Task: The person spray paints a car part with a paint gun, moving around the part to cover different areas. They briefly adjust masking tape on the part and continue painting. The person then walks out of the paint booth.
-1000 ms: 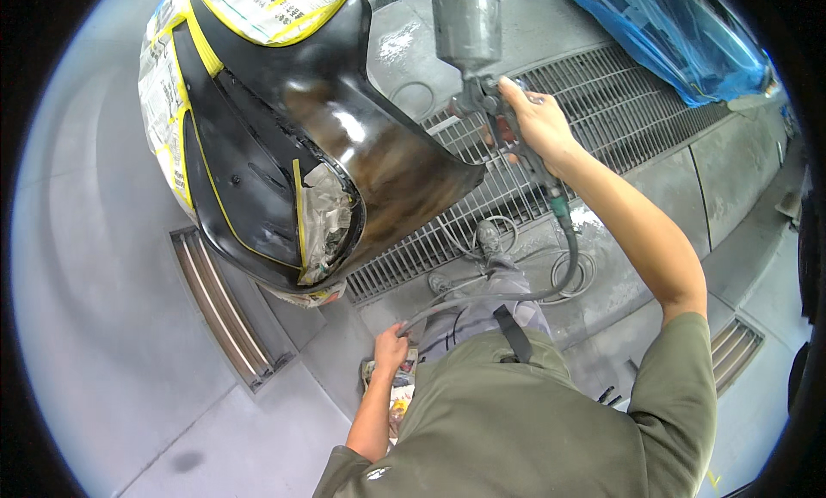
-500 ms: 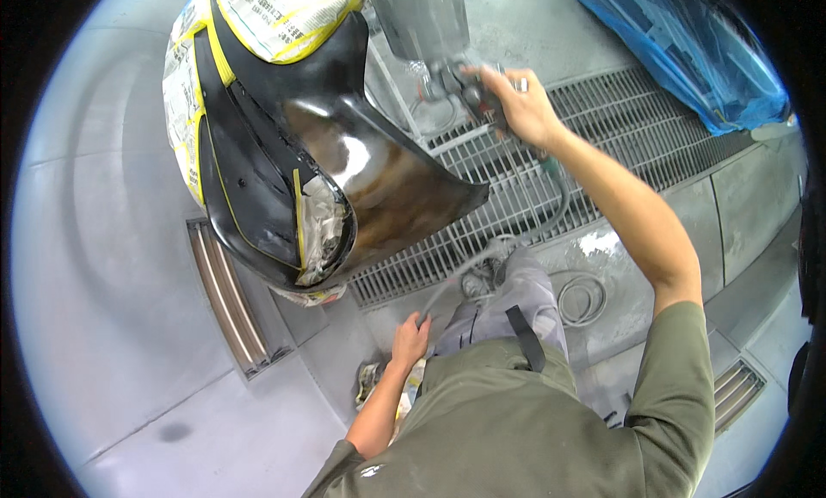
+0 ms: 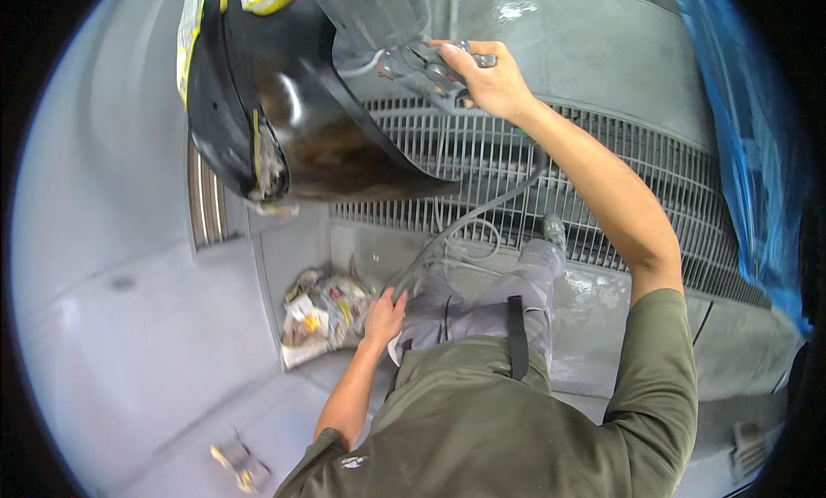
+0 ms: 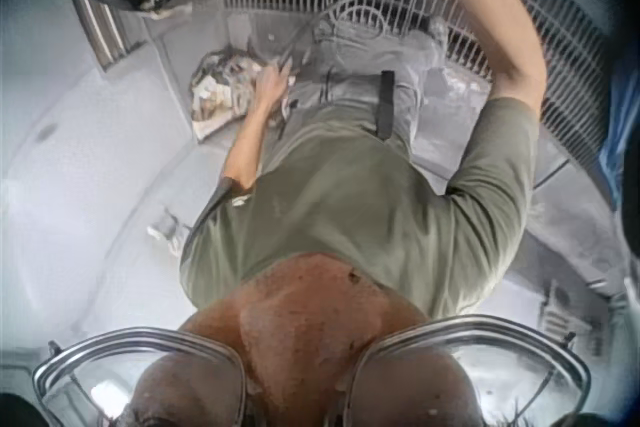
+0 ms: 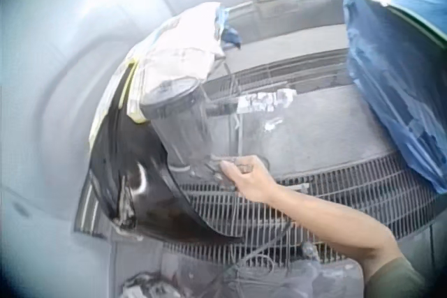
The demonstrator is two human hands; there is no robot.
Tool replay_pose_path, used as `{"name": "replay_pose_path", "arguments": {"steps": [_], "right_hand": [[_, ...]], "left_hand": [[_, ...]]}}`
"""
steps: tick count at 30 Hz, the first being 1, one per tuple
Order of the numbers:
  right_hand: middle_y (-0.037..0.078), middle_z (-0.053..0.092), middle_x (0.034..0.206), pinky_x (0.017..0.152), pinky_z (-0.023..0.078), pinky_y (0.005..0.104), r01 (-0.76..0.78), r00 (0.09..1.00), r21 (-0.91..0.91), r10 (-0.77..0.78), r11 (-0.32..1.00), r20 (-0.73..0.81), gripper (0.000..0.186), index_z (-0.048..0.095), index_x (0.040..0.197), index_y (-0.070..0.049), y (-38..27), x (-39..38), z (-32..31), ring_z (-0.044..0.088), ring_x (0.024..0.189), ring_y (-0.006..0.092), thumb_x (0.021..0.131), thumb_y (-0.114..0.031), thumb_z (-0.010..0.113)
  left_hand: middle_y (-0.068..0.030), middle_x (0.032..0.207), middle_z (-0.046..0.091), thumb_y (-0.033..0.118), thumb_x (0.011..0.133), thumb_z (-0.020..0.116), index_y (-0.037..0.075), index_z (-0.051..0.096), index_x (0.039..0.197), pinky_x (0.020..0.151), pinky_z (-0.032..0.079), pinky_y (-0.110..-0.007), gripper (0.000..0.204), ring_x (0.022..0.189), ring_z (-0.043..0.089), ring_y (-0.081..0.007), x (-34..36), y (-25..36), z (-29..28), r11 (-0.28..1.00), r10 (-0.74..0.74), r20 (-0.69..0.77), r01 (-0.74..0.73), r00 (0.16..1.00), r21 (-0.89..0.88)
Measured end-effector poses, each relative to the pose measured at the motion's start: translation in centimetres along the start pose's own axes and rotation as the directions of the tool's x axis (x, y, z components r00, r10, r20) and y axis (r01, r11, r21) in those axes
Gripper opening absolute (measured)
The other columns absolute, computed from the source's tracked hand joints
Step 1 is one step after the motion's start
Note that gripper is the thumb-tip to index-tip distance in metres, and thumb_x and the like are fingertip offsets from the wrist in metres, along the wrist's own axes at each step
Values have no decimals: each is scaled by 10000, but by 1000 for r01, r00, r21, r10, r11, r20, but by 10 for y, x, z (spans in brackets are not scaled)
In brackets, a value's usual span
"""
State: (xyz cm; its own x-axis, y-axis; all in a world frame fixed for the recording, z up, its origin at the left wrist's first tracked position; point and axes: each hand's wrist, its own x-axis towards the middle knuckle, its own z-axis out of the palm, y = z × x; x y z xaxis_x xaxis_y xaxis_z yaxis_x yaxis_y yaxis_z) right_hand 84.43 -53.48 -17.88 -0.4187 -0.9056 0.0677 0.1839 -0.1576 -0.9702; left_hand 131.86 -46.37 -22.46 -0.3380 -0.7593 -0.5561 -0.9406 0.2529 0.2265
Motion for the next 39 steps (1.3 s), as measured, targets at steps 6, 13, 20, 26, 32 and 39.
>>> {"name": "replay_pose_path", "arguments": {"steps": [6, 13, 20, 26, 32, 39], "right_hand": [[-28, 462, 619, 637, 419, 308, -232, 931, -283, 297, 931, 213, 438, 752, 1253, -81, 48, -59, -53, 432, 638, 83, 1026, -429, 615], [44, 736, 912, 882, 514, 304, -31, 978, -156, 62, 987, 200, 409, 742, 1248, -59, 49, -38, -42, 604, 904, 99, 1046, -385, 599], [-11, 631, 773, 487, 464, 251, -359, 917, -204, 385, 911, 108, 420, 743, 1282, -121, 88, -75, -38, 540, 580, 61, 1045, -435, 596], [16, 582, 681, 446, 459, 282, -490, 871, -92, 491, 867, -17, 478, 747, 1240, -68, 103, -115, -58, 545, 497, 95, 1026, -467, 596], [101, 710, 886, 488, 487, 277, -509, 843, 162, 528, 845, -101, 476, 687, 1347, -88, 84, -71, -8, 660, 772, 117, 1072, -436, 517], [67, 660, 756, 477, 494, 308, -552, 830, 192, 557, 811, 32, 531, 721, 1222, -4, 143, -105, -19, 585, 616, 138, 1024, -479, 590]], "left_hand": [[-283, 810, 677, 440, 1015, 600, 42, 674, 1124, 728, 492, -560, 420, 848, 659, -501, -42, 80, 61, 998, -58, 83, 59, 995, -12], [-311, 878, 699, 435, 1035, 561, -19, 660, 1160, 788, 510, -570, 481, 889, 667, -510, -64, 99, 82, 974, -192, 83, 201, 978, -105], [-304, 832, 694, 408, 1008, 618, -20, 676, 1161, 768, 503, -575, 459, 876, 677, -501, -77, 65, 81, 972, -222, 43, 224, 974, -70], [-284, 831, 697, 378, 989, 640, 21, 700, 1108, 762, 508, -566, 381, 865, 672, -499, -80, 46, 101, 968, -216, 173, 234, 961, -95], [-280, 848, 695, 321, 974, 655, 25, 708, 1054, 758, 504, -554, 311, 862, 664, -501, -87, -16, 105, 939, -336, -13, 334, 942, -77], [-272, 871, 702, 300, 959, 669, 32, 711, 1037, 767, 508, -539, 282, 886, 662, -492, -109, -32, 105, 894, -440, 121, 446, 890, -35]]}}
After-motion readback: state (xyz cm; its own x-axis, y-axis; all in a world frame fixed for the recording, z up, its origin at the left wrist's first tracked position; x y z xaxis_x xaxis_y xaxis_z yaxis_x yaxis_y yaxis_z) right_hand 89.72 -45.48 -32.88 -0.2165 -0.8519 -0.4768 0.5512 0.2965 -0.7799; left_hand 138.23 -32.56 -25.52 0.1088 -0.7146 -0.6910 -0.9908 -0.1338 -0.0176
